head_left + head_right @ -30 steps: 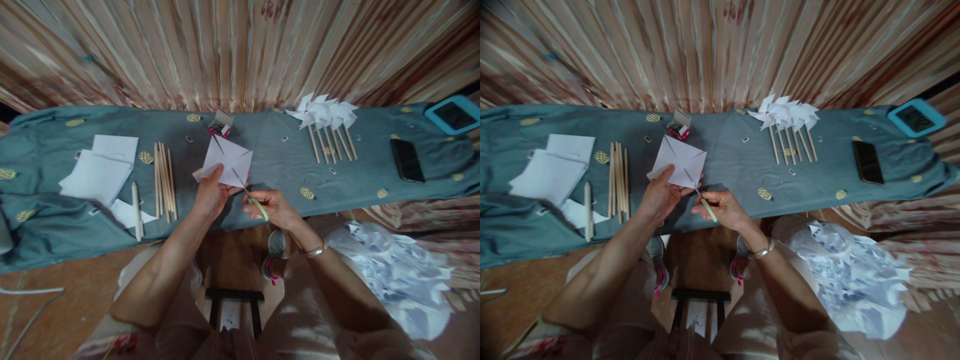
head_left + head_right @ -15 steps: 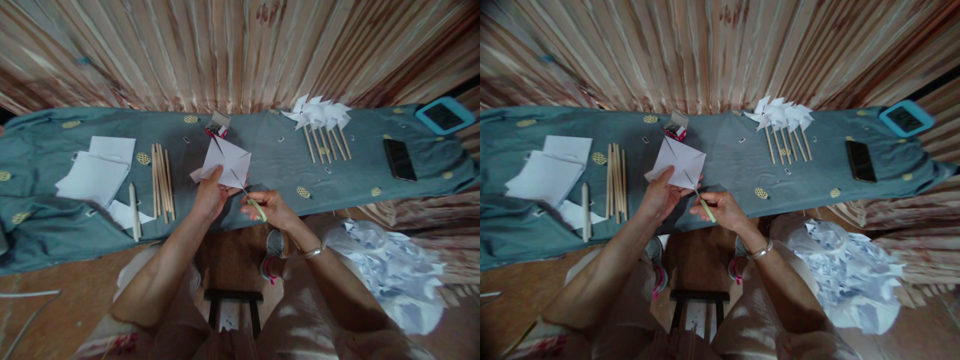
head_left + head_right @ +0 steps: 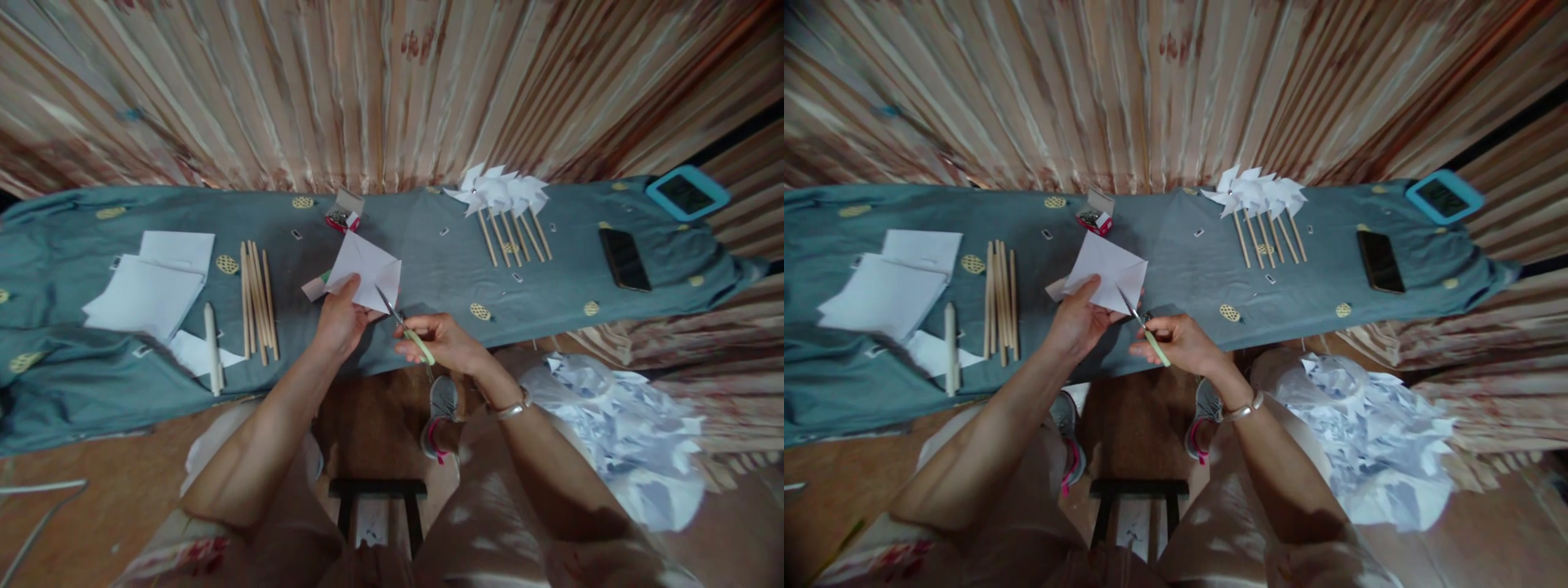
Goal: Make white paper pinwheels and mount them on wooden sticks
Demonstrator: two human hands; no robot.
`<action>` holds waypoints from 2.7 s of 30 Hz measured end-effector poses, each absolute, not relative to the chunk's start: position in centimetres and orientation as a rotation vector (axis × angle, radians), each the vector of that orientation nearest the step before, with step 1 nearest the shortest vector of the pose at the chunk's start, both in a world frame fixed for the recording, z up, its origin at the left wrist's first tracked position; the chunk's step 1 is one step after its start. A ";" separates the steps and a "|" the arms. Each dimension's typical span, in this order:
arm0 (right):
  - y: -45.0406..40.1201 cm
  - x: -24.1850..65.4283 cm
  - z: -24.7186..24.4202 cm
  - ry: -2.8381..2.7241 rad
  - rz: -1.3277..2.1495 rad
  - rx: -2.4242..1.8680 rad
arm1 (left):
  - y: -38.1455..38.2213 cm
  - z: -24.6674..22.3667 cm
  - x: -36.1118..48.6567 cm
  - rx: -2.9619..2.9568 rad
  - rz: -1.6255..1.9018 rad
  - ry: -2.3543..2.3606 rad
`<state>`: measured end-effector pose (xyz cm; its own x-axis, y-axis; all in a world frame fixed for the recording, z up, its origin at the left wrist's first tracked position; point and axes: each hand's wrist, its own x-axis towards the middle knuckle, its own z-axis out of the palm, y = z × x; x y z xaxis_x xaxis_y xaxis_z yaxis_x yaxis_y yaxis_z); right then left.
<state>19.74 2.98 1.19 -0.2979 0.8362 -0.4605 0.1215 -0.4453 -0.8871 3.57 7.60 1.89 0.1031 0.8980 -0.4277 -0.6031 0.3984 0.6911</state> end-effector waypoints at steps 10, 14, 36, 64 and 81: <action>1.8 22.4 2.4 -1.443 1.900 -1.477 | 8.3 1.6 3.5 0.315 1.193 0.899; 2.0 25.6 2.6 -1.615 1.628 -1.584 | 8.0 1.1 4.1 0.280 1.142 0.903; 5.2 23.2 2.4 -2.154 0.089 -2.249 | -0.2 1.5 7.3 0.151 0.931 0.896; 11.6 16.3 1.3 -2.105 0.621 -1.804 | 9.6 -2.3 0.8 2.191 0.968 1.315; 11.1 18.1 -1.9 -1.867 0.864 -1.510 | 8.2 -3.1 0.2 2.667 0.600 1.211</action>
